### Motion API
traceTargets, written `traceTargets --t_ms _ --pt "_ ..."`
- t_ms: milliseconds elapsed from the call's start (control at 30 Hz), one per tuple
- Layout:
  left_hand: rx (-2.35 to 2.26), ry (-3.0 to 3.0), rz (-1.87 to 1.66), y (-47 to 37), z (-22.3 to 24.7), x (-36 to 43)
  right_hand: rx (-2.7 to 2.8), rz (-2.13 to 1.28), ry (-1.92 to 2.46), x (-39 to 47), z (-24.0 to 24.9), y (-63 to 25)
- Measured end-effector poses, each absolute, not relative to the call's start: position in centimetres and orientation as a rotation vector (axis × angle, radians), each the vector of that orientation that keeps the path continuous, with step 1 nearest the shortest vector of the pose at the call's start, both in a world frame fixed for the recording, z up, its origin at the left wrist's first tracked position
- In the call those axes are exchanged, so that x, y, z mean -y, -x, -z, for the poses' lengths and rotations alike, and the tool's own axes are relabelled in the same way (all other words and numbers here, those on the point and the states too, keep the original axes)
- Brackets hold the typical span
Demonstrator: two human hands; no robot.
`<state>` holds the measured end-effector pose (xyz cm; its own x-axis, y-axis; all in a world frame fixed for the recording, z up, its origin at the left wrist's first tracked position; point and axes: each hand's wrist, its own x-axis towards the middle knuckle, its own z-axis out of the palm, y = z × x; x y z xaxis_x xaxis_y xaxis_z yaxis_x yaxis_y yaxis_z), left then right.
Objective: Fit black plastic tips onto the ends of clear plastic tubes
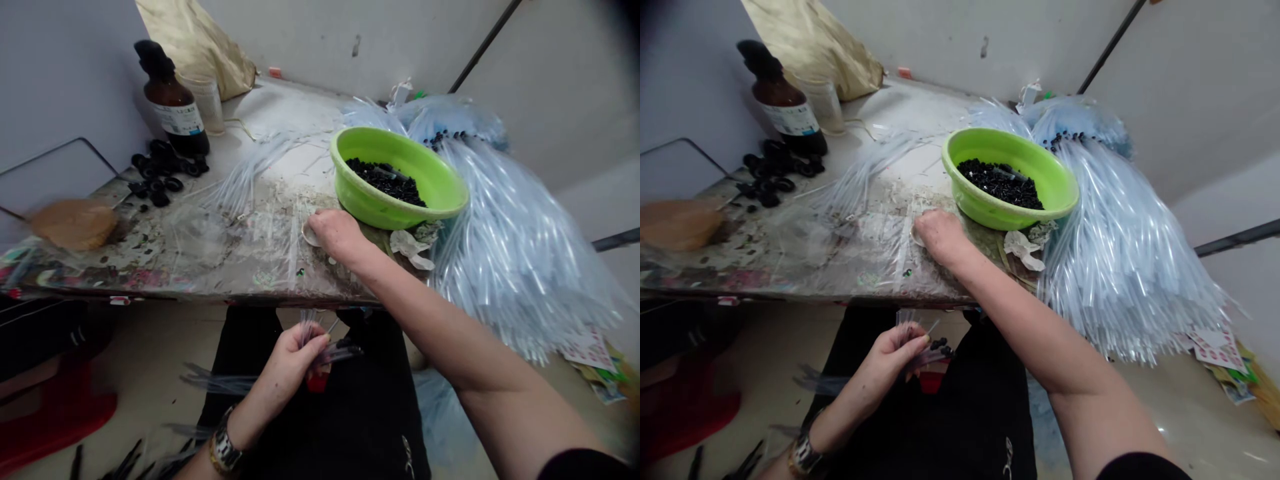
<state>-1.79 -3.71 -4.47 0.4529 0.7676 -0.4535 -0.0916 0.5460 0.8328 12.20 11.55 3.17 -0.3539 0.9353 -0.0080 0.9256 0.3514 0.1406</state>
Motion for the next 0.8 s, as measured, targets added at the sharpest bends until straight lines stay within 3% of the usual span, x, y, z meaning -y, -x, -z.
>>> traceTargets --t_ms 533,800 --pt "-1.012 -0.884 -0.636 1.9 4.8 4.0 -2.485 -0.155 -1.770 -11.6 -3.3 -12.2" --pt "-1.032 -0.853 -0.686 1.7 4.2 3.7 -2.949 -0.140 -1.972 -10.1 -5.6 -14.3"
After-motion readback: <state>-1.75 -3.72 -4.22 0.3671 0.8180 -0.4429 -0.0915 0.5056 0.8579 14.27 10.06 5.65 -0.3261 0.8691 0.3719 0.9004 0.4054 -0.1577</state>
